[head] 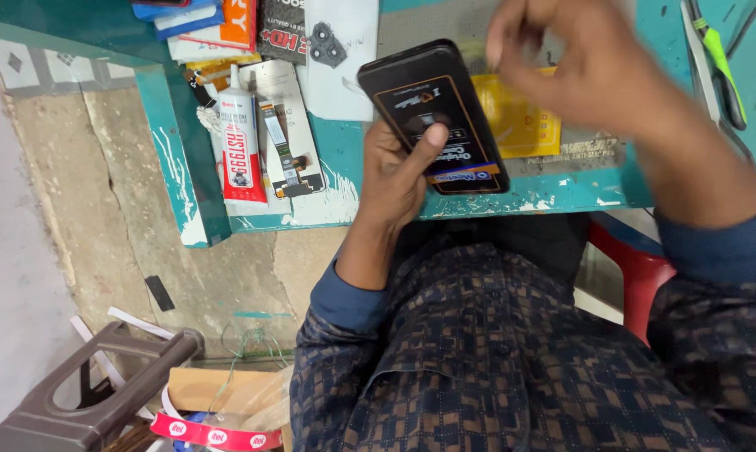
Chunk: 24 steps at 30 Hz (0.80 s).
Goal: The person applies adhesive to a smartphone battery, places the back cover, and secures it with a rubber band. They then clean the camera area with a tool and wipe the screen with a cloth.
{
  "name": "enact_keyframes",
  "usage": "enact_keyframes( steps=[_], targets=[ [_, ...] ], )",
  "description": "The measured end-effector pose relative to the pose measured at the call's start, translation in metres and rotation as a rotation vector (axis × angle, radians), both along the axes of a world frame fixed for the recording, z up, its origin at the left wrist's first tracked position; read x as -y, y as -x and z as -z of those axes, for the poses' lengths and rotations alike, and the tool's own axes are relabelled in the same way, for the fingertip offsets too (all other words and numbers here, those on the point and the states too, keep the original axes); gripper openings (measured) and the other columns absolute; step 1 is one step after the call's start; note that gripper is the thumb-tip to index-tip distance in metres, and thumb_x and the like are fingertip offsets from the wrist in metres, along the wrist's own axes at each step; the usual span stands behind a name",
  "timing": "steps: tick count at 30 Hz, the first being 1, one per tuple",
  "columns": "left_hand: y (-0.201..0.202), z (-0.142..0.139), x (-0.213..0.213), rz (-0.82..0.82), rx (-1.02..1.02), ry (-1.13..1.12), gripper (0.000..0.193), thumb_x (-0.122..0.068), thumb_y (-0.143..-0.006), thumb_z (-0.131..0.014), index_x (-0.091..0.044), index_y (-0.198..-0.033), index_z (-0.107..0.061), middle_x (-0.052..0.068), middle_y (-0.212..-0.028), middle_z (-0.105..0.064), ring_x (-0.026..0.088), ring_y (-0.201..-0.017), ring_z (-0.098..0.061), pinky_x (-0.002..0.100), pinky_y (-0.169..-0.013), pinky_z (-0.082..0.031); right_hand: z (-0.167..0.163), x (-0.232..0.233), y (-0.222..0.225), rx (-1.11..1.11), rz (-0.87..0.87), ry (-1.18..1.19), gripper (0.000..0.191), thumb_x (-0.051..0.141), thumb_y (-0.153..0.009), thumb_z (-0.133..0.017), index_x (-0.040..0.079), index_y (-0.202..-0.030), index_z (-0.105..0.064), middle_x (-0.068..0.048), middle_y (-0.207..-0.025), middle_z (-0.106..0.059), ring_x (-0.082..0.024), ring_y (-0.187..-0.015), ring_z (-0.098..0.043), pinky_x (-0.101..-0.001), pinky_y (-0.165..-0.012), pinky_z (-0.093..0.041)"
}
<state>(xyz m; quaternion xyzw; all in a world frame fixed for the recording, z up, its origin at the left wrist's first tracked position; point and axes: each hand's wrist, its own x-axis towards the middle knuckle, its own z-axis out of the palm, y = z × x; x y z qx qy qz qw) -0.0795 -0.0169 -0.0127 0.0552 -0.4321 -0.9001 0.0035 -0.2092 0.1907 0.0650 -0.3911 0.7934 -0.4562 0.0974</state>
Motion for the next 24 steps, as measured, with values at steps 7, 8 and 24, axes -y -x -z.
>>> enact_keyframes(
  steps=[7,8,24],
  targets=[
    [-0.011,0.012,-0.02,0.113,0.06,-0.376,0.026,-0.01,-0.104,-0.071,0.0,-0.127,-0.063,0.011,-0.121,-0.073,0.02,-0.111,-0.071,0.039,-0.101,-0.058,0.023,-0.019,-0.061,0.922,0.027,0.536,0.014,0.018,-0.106,-0.056,0.006,-0.103,-0.063,-0.006,-0.11,-0.064,-0.018,-0.106,-0.061,-0.0368,-0.103,-0.049],
    [-0.013,0.014,-0.021,0.126,0.061,-0.484,0.026,-0.011,-0.104,-0.069,-0.001,-0.127,-0.062,0.011,-0.121,-0.073,0.021,-0.111,-0.072,0.04,-0.1,-0.058,0.024,-0.021,-0.064,1.172,0.03,0.686,0.017,0.019,-0.104,-0.054,0.007,-0.099,-0.065,-0.006,-0.109,-0.066,-0.02,-0.109,-0.063,-0.0409,-0.107,-0.05],
    [-0.031,-0.003,-0.006,0.271,0.135,-0.118,0.02,-0.007,-0.104,-0.071,0.001,-0.122,-0.066,0.011,-0.112,-0.074,0.015,-0.098,-0.073,0.034,-0.088,-0.062,0.087,-0.038,-0.103,1.221,0.104,1.06,0.034,-0.006,-0.101,-0.047,-0.006,-0.13,-0.064,-0.015,-0.111,-0.072,-0.01,-0.065,-0.053,-0.0175,-0.055,-0.041]
  ],
)
